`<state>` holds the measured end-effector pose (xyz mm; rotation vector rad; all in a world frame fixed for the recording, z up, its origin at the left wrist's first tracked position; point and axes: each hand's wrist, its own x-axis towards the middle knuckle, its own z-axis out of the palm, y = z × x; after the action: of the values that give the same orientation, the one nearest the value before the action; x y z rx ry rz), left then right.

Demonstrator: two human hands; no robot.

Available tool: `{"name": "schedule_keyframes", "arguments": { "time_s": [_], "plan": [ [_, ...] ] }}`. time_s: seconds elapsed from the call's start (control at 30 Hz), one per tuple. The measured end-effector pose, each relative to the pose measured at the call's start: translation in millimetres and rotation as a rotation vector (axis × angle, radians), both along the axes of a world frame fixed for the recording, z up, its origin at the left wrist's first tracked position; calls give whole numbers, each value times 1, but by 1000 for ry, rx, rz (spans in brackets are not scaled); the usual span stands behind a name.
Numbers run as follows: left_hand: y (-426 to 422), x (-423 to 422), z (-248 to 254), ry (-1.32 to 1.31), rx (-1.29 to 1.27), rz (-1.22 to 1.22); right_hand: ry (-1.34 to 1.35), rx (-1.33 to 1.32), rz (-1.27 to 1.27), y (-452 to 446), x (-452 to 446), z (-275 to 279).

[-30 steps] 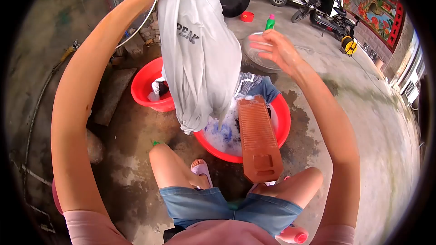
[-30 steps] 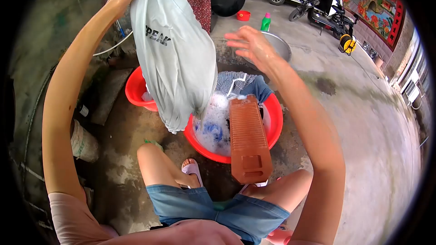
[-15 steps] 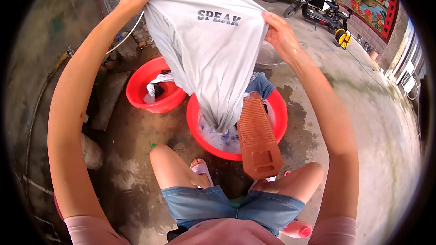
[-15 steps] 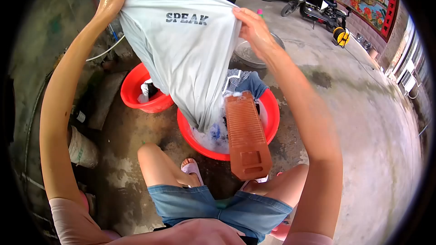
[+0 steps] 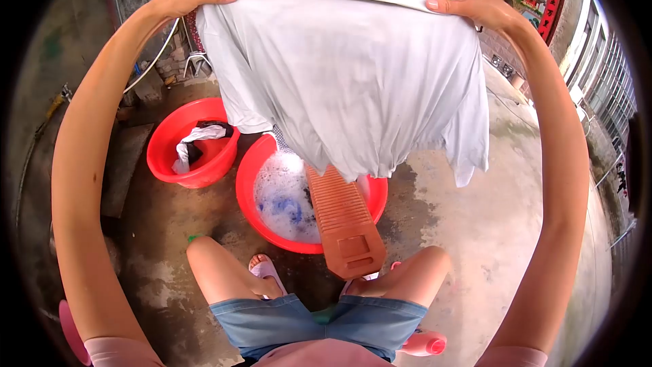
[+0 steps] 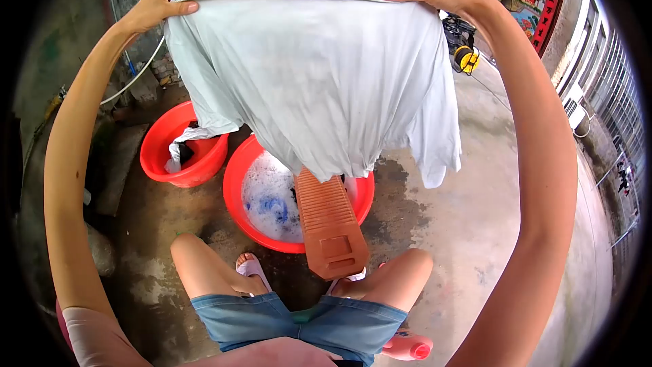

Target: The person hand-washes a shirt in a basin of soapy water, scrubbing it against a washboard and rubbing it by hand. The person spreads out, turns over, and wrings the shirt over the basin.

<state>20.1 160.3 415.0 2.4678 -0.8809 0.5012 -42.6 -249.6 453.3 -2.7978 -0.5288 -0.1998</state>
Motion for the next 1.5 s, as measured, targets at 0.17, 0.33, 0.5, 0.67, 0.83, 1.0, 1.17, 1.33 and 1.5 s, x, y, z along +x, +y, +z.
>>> {"name": "schedule_keyframes", "arguments": {
  "time_s": [0.17,0.33,0.5,0.67,0.83,1.0,1.17,1.33,1.5],
  "plan": [
    [-5,-9,2,105,-176,83,-55,412,53,-13,-1,-21],
    [2,-12,12,318,-476,-183,-104,372,84,-14,8,-31],
    [23,-10,20,303,-567,-264,-212,151,98,-32,0,-19],
    [29,-13,19,324,-595,-283,-101,316,-43,-39,-8,-18],
    [27,-18,16,320,-573,-276,-80,352,-14,-36,-9,-16],
    [58,17,19,159,-263,-68,-145,253,-27,-38,-13,-16],
    [38,0,16,148,-309,-63,-117,224,-57,-39,-10,-17],
    [34,-3,18,122,-296,24,-64,306,-65,-8,-48,-12],
    [27,4,9,122,-245,26,17,398,-50,-40,-4,-23]
  ]
}}
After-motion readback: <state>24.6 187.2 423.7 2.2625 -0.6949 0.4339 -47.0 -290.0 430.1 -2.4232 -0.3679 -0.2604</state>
